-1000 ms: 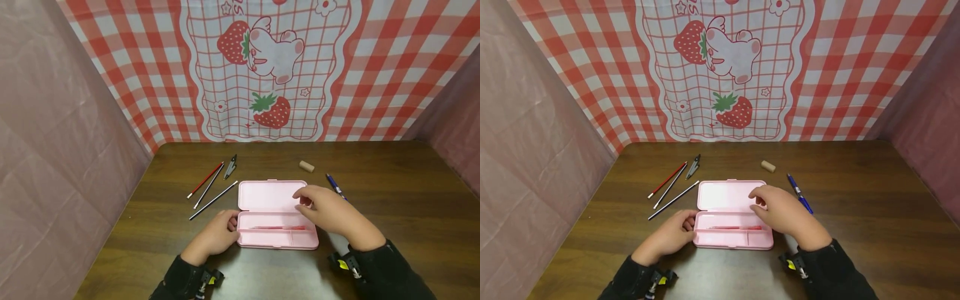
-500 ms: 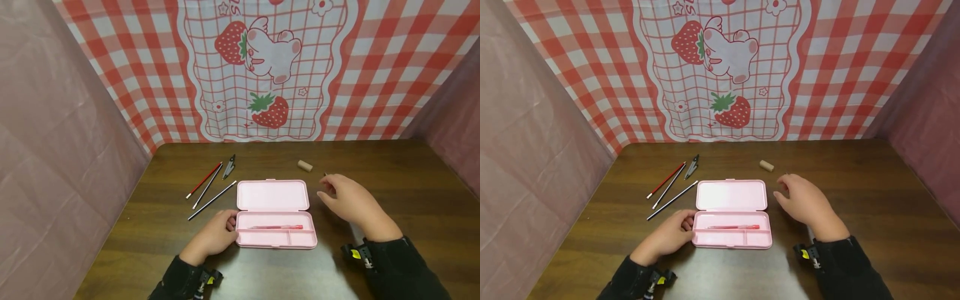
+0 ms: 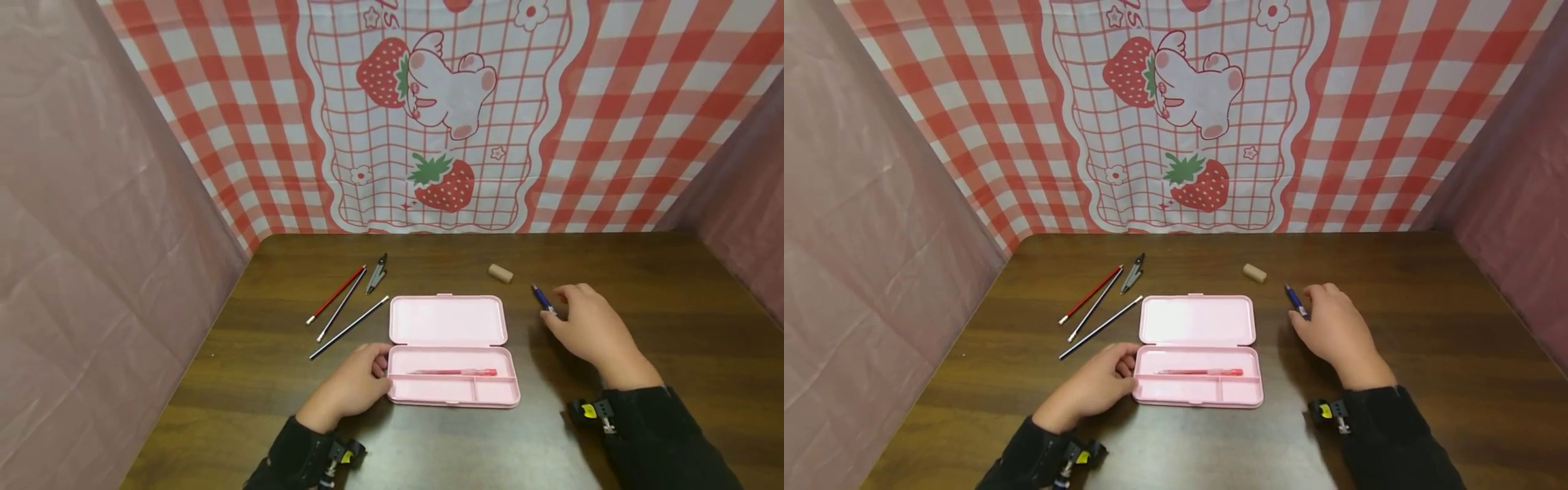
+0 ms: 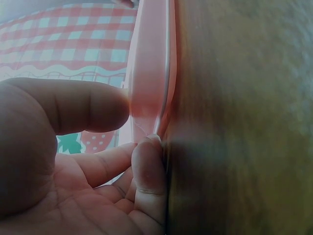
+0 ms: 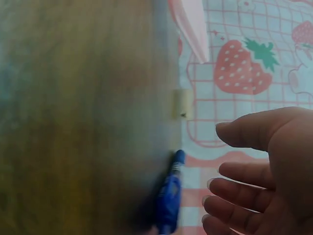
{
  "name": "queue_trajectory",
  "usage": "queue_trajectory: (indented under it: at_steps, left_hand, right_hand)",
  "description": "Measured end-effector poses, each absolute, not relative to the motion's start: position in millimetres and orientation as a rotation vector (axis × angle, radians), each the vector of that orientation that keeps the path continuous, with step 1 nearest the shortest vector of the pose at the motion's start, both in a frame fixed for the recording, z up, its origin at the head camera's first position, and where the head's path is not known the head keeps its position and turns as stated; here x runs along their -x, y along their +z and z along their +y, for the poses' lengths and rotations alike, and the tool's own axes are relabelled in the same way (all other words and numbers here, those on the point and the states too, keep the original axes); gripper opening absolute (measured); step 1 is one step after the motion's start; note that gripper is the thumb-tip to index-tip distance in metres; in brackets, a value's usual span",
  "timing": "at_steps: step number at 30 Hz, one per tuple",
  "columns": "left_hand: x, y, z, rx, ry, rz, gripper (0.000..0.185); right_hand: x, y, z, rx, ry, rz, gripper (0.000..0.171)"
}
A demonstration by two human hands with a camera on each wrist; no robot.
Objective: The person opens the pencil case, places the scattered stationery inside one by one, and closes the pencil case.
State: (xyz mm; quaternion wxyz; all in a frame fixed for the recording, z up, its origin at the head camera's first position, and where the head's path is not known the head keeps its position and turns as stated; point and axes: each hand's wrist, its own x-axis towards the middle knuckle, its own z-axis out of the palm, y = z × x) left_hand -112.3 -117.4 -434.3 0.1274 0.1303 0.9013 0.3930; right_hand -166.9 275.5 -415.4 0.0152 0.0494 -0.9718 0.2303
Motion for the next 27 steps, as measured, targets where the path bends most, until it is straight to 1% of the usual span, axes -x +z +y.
queue_trajectory:
  at_steps: [10, 14, 20, 27]
  left_hand:
    - [112, -433, -117, -0.391, 1.151, 2.621, 0.047]
    - [112, -434, -117, -0.386, 1.146, 2.62, 0.046]
    - [114, -437, -118, -0.38, 1.136, 2.615, 0.045]
    - [115, -439, -118, -0.377, 1.131, 2.614, 0.046]
  right_hand:
    - [173, -426, 285, -0.144, 0.744, -3.06, 0.056]
    - [173, -427, 287, -0.147, 0.752, -3.071, 0.05]
    - [174, -426, 287, -0.131, 0.765, -3.086, 0.037]
    - [174, -428, 288, -0.118, 0.769, -3.107, 0.032]
